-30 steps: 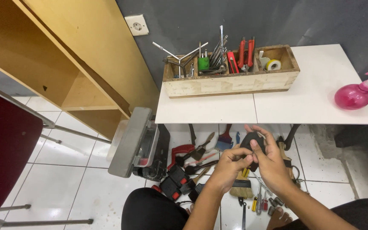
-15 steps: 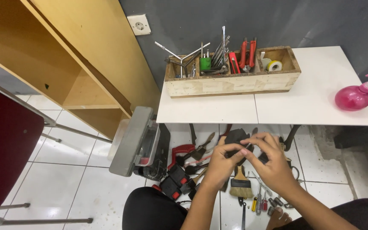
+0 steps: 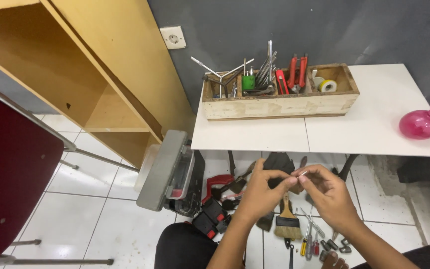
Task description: The person sits on the floor and wipes various tools with a black cloth. They pick up a red plier, a yellow screwdriver, a metal wrench, and a screwdriver with a yellow and black handle, cleaning each one before placing them into a wooden organizer box on a white table.
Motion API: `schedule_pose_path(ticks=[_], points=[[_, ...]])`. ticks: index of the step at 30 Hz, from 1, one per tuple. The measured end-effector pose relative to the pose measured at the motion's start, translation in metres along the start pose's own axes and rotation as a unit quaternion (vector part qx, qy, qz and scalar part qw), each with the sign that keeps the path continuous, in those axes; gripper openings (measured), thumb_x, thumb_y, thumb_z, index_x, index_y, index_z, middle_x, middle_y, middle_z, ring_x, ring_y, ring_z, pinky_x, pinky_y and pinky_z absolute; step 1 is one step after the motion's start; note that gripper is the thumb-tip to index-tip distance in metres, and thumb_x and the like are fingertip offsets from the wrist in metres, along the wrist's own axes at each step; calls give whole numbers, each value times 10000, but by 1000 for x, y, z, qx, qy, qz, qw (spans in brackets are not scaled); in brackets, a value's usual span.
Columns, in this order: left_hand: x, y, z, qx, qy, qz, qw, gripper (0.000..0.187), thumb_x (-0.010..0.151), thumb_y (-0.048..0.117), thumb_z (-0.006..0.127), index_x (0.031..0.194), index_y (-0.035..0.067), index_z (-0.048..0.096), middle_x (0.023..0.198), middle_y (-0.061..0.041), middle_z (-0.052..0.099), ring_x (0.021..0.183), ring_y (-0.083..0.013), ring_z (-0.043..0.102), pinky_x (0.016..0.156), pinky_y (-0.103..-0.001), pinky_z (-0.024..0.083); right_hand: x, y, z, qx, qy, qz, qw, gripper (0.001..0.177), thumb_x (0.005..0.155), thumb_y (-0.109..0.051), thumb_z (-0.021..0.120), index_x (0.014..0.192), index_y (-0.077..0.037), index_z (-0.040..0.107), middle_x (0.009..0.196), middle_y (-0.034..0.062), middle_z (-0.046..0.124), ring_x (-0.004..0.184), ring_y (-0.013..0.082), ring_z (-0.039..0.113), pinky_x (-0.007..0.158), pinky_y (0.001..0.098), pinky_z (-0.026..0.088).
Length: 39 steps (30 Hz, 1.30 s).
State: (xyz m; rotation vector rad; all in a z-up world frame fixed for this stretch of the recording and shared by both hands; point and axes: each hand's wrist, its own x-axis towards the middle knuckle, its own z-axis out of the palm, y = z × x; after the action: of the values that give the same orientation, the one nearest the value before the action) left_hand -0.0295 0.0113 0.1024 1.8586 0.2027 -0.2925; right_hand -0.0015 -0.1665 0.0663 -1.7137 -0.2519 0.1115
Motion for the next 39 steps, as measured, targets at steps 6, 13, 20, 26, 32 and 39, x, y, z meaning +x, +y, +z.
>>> schedule_pose_path(ticks=[6,13,20,26,32,39], points=[[2,-21,-58,-43,101,-138,984,404,1002,356,517,919,145,850,1693,-127,212,1591,-262,176,1258,-486,139,39,-12,9,-84,-3,-4,996,131,1010,-75,544,1025,3,649,939,176,807,844,259,809,755,328,721],[30,-61,-59,273,30,-200,941,469,1058,419,520,1137,-18,669,1259,-166,564,1166,-382,555,930,-516,520,195,-87,90,-84,-7,-256,963,85,1108,-22,494,1092,46,543,997,203,678,923,291,723,853,379,646],[29,-40,-78,209,-66,-166,961,614,1061,484,548,665,14,547,810,-133,590,763,-344,604,687,-504,498,337,-42,182,-240,-88,-252,934,40,1036,-53,541,1007,-44,566,866,73,644,753,187,581,672,344,452],[21,-37,-90,197,-56,-181,962,510,1083,435,520,907,-26,651,1273,-189,565,1182,-408,510,957,-543,460,373,19,206,-336,-92,-159,924,66,983,-114,590,952,-62,616,797,103,673,675,257,587,617,422,424],[29,-56,-77,212,-42,-143,966,534,1065,428,517,1085,-82,676,1267,-227,563,1195,-420,496,974,-561,432,372,28,210,-334,-76,-141,929,66,948,-83,674,966,-31,709,877,109,726,797,268,665,699,409,487],[27,-64,-71,229,-11,-121,966,546,1063,421,555,716,3,605,1037,-169,580,927,-404,604,786,-547,505,319,11,164,-237,-95,-200,946,130,908,-6,646,1013,-34,718,928,78,727,798,173,654,737,321,548]])
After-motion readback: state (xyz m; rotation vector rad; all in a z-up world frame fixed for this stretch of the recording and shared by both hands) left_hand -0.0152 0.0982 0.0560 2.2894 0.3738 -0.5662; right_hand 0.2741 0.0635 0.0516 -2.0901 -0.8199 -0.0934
